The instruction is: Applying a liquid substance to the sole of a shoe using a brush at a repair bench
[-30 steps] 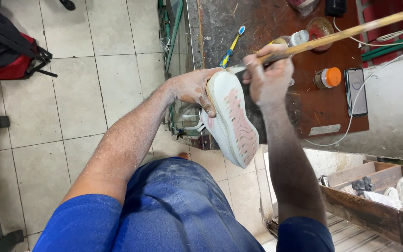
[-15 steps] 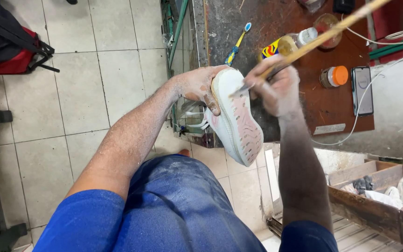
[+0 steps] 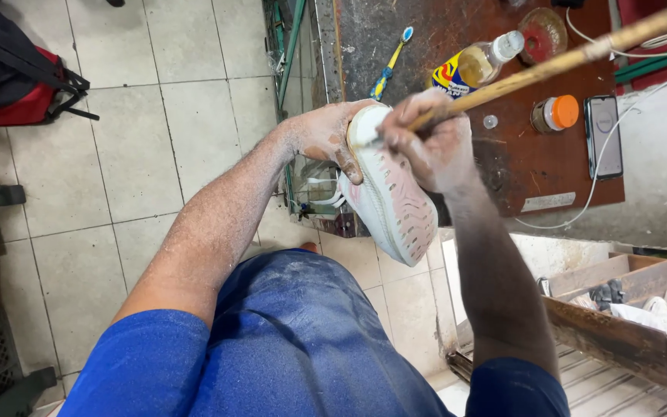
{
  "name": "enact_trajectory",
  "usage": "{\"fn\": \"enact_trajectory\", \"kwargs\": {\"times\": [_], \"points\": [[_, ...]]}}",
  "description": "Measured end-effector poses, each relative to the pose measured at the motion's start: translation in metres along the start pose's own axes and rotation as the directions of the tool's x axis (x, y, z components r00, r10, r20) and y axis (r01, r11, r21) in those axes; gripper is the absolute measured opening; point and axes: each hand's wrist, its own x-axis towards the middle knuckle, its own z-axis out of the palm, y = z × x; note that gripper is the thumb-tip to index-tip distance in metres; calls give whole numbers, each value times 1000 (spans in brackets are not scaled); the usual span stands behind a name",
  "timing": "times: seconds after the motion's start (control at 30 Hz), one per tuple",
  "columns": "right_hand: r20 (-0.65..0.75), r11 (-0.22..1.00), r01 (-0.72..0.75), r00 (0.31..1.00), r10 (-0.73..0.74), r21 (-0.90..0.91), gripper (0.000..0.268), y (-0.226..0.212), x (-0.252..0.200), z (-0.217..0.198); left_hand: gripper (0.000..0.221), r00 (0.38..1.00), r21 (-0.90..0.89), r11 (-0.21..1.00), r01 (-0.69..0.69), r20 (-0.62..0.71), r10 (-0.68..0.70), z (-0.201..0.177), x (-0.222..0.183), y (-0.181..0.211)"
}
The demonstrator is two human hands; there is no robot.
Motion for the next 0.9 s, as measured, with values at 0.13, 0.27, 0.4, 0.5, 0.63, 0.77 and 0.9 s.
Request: {"fn": "enact_trajectory", "kwargs": {"times": [0.13,0.27,0.4,0.5,0.63,0.77,0.9], "points": [[59,979,-194,979,197,-61,26,-29,4,-23,107,1000,-20,1000,-23,-4,23,1,5,0],[-137,998,-44,990,38,-43,20,-11,-8,-10,104,993,-126,988,-94,65,103,1,-1,5],[-102,984,-166,982,159,-62,25,-29,-23,-23,103,999,-55,997,-50,2,50,2,2,1],[-301,997,34,952,-55,-73,26,2,-17,-32,103,998,-47,996,-70,-10,70,4,1,10],[-234,998,-47,971,57,47,29,-16,-38,-12,104,999,-34,999,-34,0,34,0,-4,8],[-341,987,-32,940,-23,-155,29,4,-42,-26,104,999,-26,999,-32,2,32,3,-3,16],[-189,998,-58,980,61,17,32,-33,-52,8,108,1000,-6,1000,-15,4,15,4,0,7]]}}
